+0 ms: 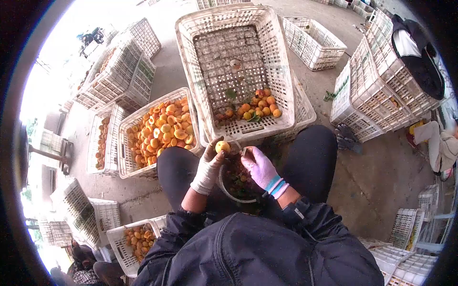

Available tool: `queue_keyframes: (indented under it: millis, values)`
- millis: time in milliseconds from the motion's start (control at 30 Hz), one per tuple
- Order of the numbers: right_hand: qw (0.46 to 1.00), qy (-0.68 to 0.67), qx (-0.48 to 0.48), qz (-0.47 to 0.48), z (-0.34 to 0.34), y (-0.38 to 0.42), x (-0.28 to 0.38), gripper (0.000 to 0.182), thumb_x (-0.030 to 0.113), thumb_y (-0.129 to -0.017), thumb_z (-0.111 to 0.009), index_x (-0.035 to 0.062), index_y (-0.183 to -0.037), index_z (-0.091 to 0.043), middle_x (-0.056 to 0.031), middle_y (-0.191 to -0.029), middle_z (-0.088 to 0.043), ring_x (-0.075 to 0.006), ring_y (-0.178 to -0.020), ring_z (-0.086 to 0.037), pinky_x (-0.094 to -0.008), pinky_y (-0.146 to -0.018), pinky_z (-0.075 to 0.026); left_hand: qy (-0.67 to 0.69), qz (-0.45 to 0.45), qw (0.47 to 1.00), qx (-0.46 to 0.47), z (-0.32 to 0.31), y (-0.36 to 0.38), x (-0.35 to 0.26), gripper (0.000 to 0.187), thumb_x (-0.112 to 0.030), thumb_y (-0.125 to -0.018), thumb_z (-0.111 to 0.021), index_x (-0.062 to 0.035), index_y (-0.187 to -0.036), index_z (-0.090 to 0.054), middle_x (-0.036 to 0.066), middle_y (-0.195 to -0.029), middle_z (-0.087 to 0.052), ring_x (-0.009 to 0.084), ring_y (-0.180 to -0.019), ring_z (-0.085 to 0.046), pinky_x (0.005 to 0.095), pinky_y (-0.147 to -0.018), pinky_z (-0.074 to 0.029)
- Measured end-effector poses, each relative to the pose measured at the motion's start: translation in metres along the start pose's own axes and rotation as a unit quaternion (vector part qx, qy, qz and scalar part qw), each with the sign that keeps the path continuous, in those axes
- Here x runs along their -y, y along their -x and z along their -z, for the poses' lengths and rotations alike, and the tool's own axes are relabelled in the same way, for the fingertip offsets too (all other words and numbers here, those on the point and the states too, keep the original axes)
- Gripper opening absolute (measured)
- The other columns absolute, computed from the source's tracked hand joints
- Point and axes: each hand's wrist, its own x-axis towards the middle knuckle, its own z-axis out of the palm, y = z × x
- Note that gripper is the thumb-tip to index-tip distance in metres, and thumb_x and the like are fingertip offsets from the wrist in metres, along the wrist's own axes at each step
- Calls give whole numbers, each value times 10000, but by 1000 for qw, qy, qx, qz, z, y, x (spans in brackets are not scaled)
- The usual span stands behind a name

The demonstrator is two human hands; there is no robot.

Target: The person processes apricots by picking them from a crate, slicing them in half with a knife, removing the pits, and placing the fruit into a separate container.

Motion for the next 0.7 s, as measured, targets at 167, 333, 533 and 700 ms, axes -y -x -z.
queue_keyframes:
  millis: [167,333,533,700]
  values:
    - [981,-147,26,-127,-6,2,14,238,147,-838,-714,57,-972,-540,0,-856,-592,-74,-738,-563,-245,-674,-487,43,-12,999,8,3,-2,9,565,-172,-879,-660,-51,-1354,-379,42,-1090,-547,129,-957,-555,256,-822,-474]
    - [989,134,-19,56,-6,5,14,246,211,-885,-648,18,-1002,-551,-87,-869,-623,-188,-779,-615,-299,-714,-503,4,-25,1000,-14,8,-4,12,467,-144,-879,-660,-39,-1290,-462,54,-1160,-563,151,-1041,-543,290,-928,-434]
    - [965,246,-11,95,-8,11,27,276,276,-937,-557,15,-1023,-576,-152,-878,-674,-303,-833,-656,-359,-719,-507,-28,-40,999,-22,2,-2,9,462,-112,-871,-662,-27,-1281,-465,60,-1187,-551,161,-1087,-526,293,-963,-413]
    - [954,269,-23,129,-10,10,17,247,278,-928,-565,39,-986,-576,-146,-851,-669,-319,-810,-648,-387,-690,-502,-10,-51,999,-6,5,-4,13,502,-89,-858,-669,-23,-1298,-436,60,-1137,-551,152,-1034,-538,284,-921,-437]
